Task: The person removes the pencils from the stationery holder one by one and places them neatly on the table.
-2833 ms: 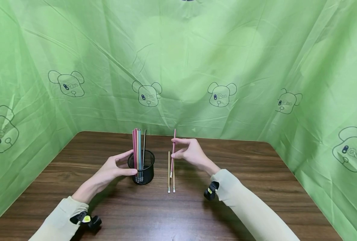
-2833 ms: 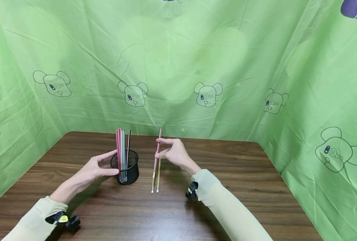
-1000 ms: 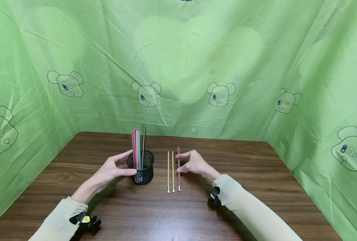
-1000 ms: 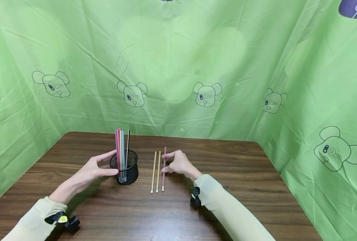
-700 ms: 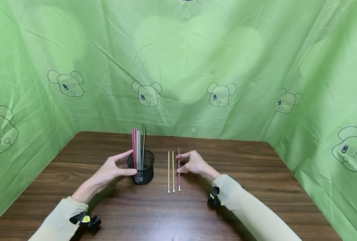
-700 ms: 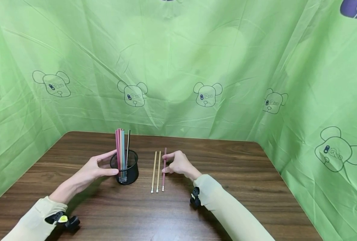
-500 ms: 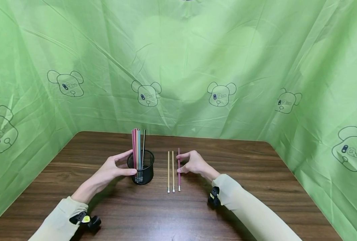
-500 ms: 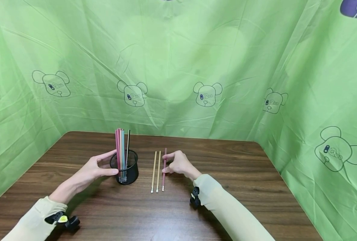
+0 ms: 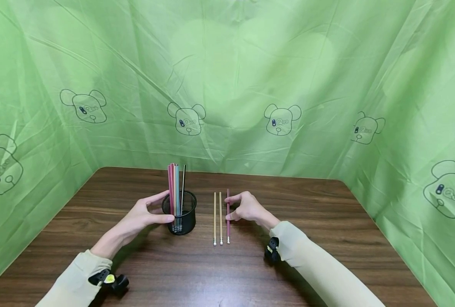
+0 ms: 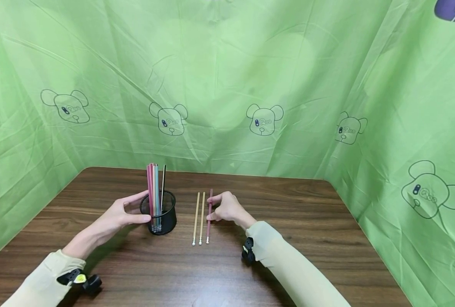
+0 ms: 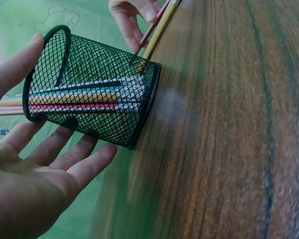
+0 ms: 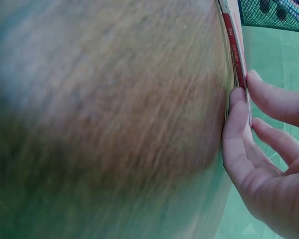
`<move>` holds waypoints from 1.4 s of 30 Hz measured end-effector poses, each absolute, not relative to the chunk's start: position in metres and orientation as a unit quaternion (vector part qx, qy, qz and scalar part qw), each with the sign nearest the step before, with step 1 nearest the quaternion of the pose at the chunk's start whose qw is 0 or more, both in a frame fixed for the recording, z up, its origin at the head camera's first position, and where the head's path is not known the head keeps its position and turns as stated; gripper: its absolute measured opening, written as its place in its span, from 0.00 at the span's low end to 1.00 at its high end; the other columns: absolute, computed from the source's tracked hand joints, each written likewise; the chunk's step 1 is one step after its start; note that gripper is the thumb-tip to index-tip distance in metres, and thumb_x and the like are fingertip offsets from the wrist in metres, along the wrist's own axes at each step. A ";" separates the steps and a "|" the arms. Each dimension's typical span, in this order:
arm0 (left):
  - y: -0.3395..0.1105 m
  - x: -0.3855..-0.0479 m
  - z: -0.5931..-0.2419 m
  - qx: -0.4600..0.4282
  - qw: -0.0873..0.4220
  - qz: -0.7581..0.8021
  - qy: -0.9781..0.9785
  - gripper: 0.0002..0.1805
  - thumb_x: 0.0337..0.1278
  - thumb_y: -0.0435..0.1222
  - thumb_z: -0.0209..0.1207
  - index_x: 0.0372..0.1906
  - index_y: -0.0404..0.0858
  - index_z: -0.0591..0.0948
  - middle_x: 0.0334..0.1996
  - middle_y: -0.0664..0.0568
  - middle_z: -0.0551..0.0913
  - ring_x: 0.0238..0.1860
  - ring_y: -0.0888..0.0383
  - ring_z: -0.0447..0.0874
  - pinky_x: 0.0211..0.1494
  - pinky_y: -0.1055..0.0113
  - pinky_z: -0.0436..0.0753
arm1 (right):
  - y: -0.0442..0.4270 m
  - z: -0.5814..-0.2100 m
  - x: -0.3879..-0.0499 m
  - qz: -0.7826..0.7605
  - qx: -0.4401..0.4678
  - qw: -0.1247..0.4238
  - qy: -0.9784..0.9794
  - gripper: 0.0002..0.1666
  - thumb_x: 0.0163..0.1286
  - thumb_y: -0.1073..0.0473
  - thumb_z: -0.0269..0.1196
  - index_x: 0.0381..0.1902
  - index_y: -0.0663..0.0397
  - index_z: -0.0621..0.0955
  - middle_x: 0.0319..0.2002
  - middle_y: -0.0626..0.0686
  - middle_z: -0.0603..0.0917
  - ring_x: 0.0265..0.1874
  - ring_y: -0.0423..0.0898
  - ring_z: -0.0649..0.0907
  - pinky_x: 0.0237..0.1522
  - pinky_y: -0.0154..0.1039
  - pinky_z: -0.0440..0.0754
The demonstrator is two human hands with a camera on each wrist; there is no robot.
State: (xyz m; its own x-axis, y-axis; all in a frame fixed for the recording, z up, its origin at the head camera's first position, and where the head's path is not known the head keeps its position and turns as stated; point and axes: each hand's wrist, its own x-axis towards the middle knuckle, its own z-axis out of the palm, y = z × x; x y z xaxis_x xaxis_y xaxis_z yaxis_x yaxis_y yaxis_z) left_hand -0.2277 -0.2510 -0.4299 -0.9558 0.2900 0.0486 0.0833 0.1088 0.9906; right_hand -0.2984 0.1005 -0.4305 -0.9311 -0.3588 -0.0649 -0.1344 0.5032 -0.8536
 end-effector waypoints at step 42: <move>-0.251 -0.228 -0.430 0.132 0.072 0.655 0.740 0.48 0.59 0.32 0.75 0.82 0.38 0.64 0.73 0.36 0.72 0.66 0.40 0.78 0.61 0.68 0.77 | 0.092 -0.429 -0.297 -0.447 -0.135 0.135 0.874 0.34 0.52 0.74 0.81 0.59 0.66 0.86 0.59 0.62 0.85 0.22 0.44 0.88 0.31 0.39 0.87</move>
